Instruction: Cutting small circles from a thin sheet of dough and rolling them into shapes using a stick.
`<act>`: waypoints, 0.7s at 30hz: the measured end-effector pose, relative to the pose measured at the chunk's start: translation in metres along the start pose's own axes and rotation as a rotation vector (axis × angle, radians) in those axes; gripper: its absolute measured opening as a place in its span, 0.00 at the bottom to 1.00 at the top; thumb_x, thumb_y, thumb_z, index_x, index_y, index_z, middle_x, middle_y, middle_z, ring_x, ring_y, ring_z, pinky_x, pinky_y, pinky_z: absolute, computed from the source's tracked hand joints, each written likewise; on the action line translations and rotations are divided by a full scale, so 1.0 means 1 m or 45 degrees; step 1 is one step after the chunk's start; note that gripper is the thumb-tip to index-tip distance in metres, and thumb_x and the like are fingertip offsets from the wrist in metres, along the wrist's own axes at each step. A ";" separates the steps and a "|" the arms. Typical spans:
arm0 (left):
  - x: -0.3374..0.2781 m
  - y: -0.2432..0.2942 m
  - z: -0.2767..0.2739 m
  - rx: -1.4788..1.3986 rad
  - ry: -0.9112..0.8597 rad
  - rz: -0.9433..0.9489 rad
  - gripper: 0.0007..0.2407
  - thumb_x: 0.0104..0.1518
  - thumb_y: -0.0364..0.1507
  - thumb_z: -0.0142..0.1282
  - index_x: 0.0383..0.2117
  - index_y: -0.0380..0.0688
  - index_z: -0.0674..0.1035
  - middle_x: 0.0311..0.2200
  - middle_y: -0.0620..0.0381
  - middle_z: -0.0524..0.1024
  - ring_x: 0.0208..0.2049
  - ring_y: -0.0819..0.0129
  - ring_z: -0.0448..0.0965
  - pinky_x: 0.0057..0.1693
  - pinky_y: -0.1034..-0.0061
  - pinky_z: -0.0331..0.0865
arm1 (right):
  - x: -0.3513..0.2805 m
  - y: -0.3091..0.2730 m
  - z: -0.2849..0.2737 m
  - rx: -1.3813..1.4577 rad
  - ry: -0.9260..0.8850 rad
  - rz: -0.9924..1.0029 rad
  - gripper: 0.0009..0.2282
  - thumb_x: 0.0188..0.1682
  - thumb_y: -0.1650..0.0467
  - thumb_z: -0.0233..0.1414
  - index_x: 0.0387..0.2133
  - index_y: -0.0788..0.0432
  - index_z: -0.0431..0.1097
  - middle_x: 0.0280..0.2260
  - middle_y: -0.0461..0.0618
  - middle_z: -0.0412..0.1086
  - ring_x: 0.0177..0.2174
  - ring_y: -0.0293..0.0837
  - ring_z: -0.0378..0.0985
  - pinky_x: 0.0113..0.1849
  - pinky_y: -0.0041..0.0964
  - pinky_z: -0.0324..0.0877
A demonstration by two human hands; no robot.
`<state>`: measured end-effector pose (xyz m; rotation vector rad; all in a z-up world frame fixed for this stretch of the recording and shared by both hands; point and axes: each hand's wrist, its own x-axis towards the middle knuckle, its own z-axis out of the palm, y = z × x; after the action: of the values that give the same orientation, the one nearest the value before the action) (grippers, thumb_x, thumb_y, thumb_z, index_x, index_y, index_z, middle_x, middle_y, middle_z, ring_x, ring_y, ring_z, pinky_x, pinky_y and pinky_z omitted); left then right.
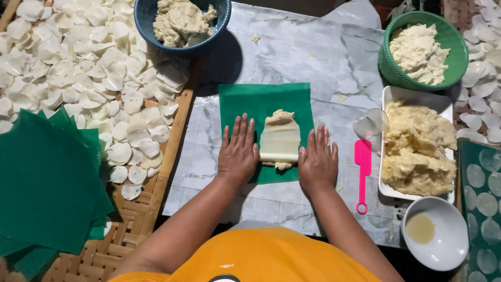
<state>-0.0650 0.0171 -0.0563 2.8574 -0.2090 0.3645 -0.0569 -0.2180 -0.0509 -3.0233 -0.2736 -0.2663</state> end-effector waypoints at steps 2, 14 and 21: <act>-0.005 0.002 -0.001 0.023 0.010 -0.023 0.29 0.63 0.37 0.37 0.73 0.46 0.52 0.75 0.48 0.43 0.75 0.53 0.39 0.74 0.51 0.32 | -0.012 -0.001 0.000 0.031 -0.013 0.014 0.27 0.59 0.61 0.35 0.70 0.62 0.50 0.72 0.64 0.43 0.70 0.56 0.45 0.64 0.62 0.44; 0.042 0.003 -0.021 -0.040 -0.028 -0.043 0.26 0.68 0.42 0.34 0.71 0.43 0.57 0.73 0.45 0.50 0.75 0.52 0.44 0.74 0.48 0.30 | 0.014 0.010 0.012 0.016 0.323 0.010 0.27 0.62 0.55 0.37 0.70 0.56 0.54 0.70 0.59 0.50 0.69 0.55 0.49 0.61 0.76 0.32; 0.006 0.002 -0.003 -0.051 -0.077 -0.095 0.24 0.67 0.40 0.36 0.68 0.43 0.62 0.72 0.49 0.53 0.74 0.53 0.45 0.73 0.50 0.37 | 0.003 0.001 0.004 0.083 0.170 -0.061 0.24 0.61 0.59 0.37 0.70 0.49 0.54 0.72 0.50 0.48 0.69 0.52 0.49 0.61 0.80 0.34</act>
<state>-0.0603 0.0150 -0.0518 2.8300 -0.1196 0.2562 -0.0534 -0.2177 -0.0539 -2.9216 -0.3365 -0.4514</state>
